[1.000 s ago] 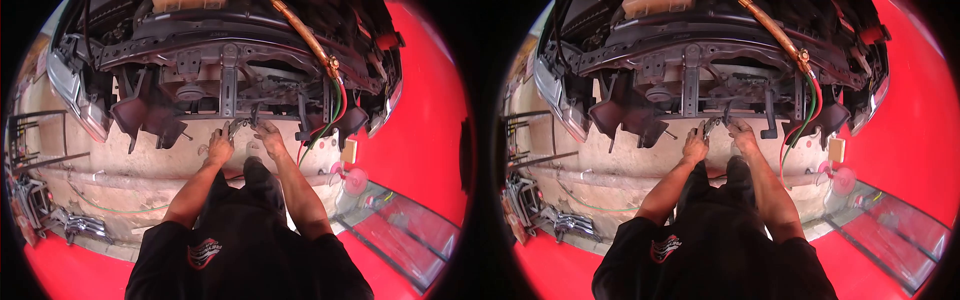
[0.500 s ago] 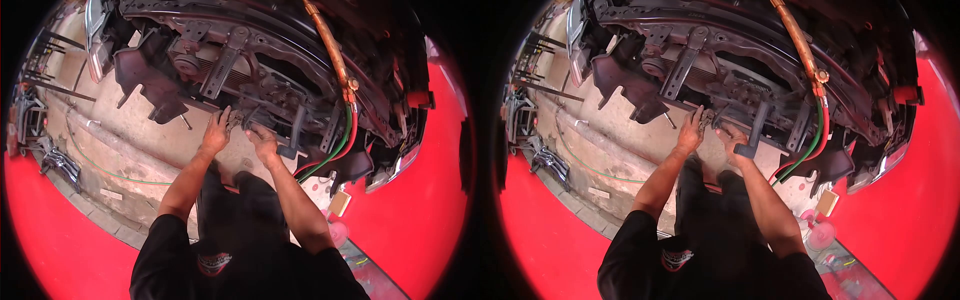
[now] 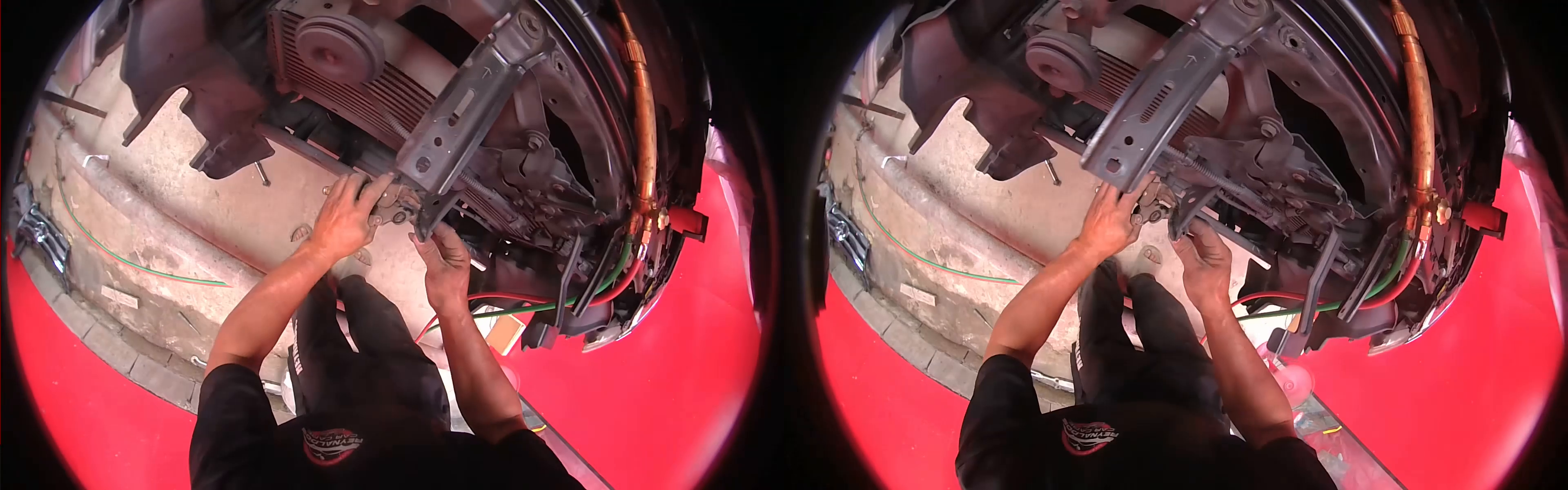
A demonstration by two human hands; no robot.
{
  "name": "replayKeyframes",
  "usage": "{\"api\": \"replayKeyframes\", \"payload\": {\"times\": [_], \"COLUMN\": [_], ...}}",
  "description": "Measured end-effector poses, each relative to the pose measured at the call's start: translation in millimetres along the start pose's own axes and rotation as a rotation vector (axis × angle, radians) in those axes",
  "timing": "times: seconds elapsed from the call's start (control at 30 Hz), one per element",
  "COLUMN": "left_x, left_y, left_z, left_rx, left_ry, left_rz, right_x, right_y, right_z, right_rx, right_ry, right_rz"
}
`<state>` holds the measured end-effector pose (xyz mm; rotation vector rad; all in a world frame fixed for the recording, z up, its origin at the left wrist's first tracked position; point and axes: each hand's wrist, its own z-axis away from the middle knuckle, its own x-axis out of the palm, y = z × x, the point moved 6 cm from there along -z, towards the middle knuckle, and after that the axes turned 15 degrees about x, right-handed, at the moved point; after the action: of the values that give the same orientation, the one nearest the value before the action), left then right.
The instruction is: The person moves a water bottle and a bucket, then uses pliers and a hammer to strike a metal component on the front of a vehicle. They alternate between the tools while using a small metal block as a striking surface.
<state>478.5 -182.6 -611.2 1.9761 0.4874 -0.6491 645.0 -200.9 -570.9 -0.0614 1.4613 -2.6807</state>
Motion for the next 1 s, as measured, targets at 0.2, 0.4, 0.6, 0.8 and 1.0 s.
{"api": "replayKeyframes", "payload": {"times": [0.2,0.4,0.6,0.8,1.0], "left_x": [-11,-17,-3,17,18], "left_y": [28,50,43,7,6], "left_z": [31,35,35,20,13], "left_rx": [-0.282,-0.364,-0.351,-0.176,-0.115], "left_ry": [-0.059,-0.053,-0.026,0.007,0.041], "left_rz": [0.032,0.032,0.025,-0.017,0.031], "right_x": [3,-2,0,-4,-6], "right_y": [-2,-1,-29,-29,-25], "right_z": [5,0,4,2,1], "right_rx": [-0.014,-0.054,-0.152,-0.128,-0.162], "right_ry": [0.160,0.143,0.124,0.111,0.111], "right_rz": [0.142,0.222,0.400,0.420,0.499]}}
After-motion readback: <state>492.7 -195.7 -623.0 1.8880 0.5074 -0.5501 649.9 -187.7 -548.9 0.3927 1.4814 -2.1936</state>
